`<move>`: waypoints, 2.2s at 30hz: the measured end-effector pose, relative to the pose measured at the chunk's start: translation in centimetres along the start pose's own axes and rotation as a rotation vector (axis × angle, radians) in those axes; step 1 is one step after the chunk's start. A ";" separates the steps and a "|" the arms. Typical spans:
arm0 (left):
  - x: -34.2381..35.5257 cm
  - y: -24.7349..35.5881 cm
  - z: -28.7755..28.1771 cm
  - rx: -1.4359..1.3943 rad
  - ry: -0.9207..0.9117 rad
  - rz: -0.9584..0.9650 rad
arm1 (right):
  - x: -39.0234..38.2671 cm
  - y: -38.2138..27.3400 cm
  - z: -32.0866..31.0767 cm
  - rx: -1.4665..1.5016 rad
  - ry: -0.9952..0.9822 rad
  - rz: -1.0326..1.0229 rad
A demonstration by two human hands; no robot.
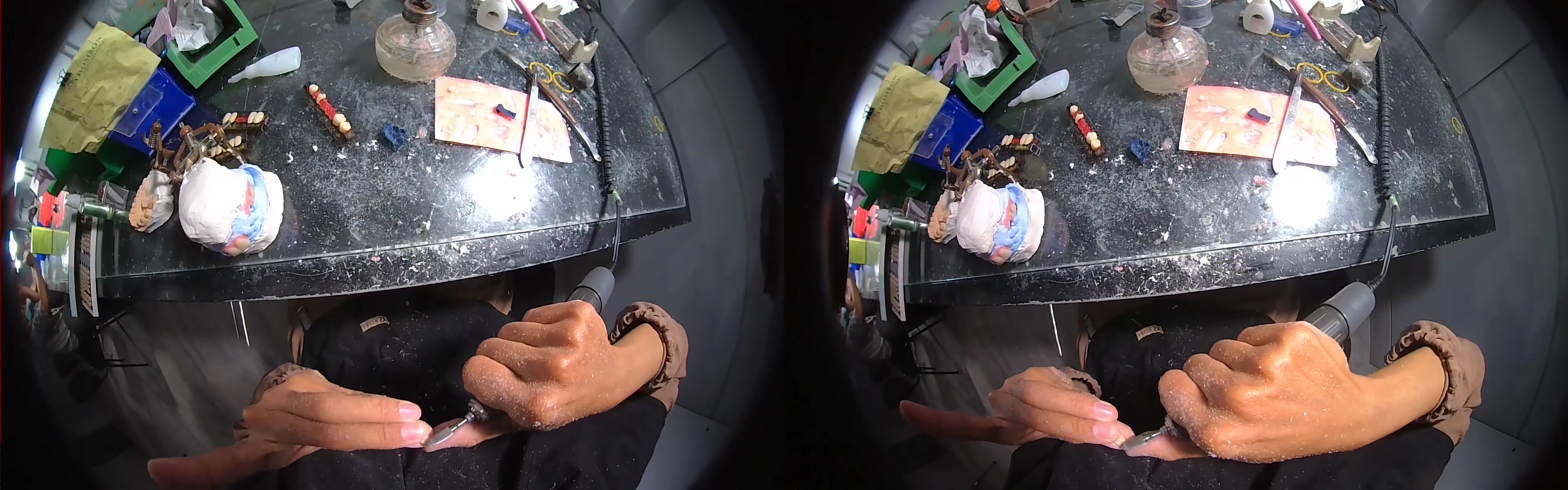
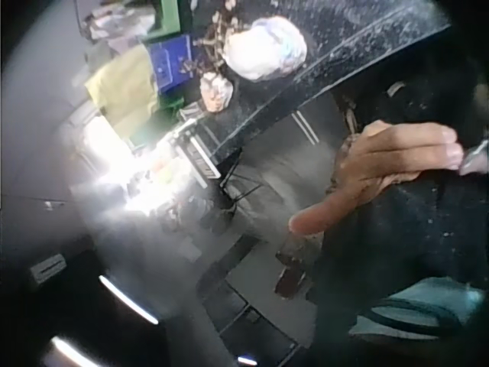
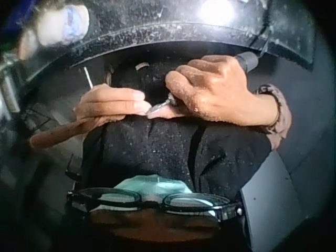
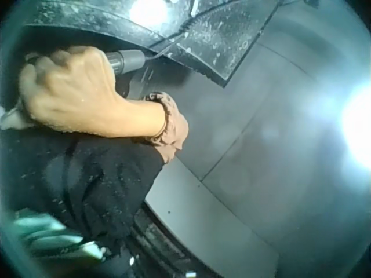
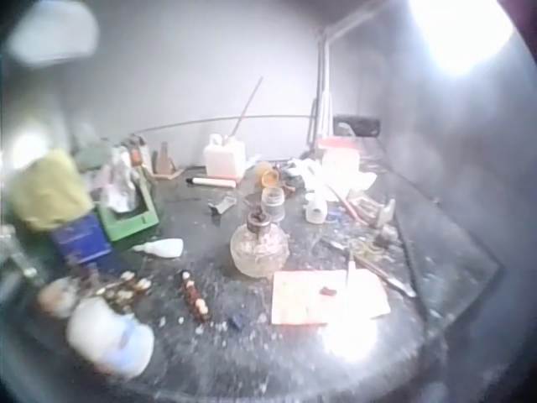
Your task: The person shapes a small piece of material with a rotating tool, then applies material to a dental model and fits simulated teeth into the model.
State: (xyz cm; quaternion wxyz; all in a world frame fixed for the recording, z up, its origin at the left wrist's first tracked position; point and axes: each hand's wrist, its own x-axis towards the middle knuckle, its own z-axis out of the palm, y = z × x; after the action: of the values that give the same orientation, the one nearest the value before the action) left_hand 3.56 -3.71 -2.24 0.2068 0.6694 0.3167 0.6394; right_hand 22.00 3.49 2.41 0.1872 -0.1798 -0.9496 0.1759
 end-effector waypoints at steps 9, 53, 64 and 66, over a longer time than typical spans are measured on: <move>-0.7 -1.0 0.6 -0.083 0.223 0.141 | -0.3 0.2 0.1 -0.030 0.010 0.004; -0.7 0.4 2.0 -0.061 0.326 -0.015 | -1.4 0.0 0.3 -0.096 0.034 0.023; -0.6 0.1 3.0 0.034 0.419 -0.044 | -1.3 0.3 0.1 -0.093 0.072 -0.011; -0.8 -0.5 2.9 0.176 0.359 0.006 | -1.4 0.5 0.1 -0.076 0.075 0.004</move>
State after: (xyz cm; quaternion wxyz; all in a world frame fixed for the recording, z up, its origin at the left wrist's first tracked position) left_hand 6.31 -3.52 -3.48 0.0859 0.5612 0.4010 0.7189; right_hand 23.32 3.32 1.66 0.2155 -0.1952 -0.9475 0.1333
